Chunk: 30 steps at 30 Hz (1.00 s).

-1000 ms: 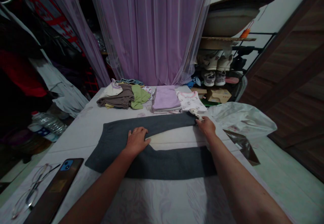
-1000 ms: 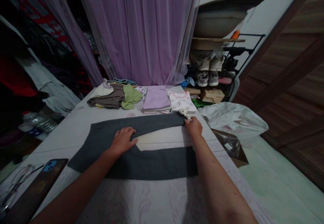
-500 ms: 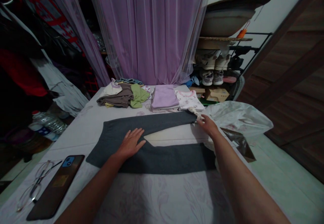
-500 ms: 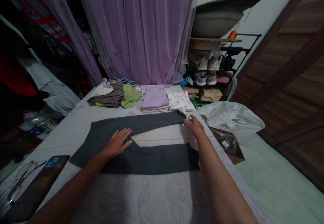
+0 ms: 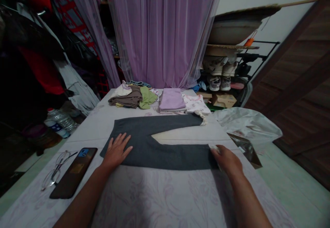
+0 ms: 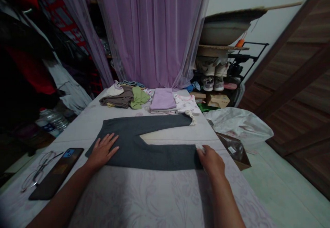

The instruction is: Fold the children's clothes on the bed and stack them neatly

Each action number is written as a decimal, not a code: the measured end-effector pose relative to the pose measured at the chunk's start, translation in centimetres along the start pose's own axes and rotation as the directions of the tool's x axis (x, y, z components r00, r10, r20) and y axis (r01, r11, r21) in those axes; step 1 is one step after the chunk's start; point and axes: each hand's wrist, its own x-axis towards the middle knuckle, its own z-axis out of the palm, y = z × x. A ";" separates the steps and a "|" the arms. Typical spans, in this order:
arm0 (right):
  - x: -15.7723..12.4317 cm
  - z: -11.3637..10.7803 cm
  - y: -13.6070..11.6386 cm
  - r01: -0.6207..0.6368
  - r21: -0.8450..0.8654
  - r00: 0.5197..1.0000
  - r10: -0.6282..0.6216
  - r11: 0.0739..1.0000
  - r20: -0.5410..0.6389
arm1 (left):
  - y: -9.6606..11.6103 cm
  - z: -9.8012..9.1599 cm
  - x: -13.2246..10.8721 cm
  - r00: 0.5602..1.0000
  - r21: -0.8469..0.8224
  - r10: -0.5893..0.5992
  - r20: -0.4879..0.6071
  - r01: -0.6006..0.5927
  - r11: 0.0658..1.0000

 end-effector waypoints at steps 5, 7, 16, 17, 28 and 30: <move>-0.9 -1.2 0.0 -0.044 0.045 0.988 0.050 0.998 -0.143 | 1.1 -0.7 0.1 0.997 -0.003 -0.046 0.061 0.046 0.999; -1.0 -1.6 0.7 -0.059 0.063 0.982 0.069 0.996 -0.175 | 1.4 -0.7 0.1 0.998 -0.017 -0.049 0.041 0.049 0.999; -2.4 0.7 3.0 -0.025 0.083 0.995 0.033 0.996 -0.091 | -2.7 -2.9 -0.7 0.896 -0.170 -0.439 -0.066 0.423 0.890; -2.3 0.8 3.2 -0.024 0.090 0.996 0.032 0.996 -0.088 | -3.4 -3.4 -0.6 0.873 -0.194 -0.487 -0.009 0.476 0.858; -1.3 0.1 2.5 0.026 0.032 0.996 -0.023 0.999 -0.083 | -3.4 -5.6 0.0 0.748 -0.831 -0.401 0.529 0.554 -0.062; -0.9 -0.2 2.8 0.028 0.045 0.997 -0.025 0.999 -0.079 | -3.0 -5.6 -0.2 0.755 -0.832 -0.354 0.551 0.469 -0.295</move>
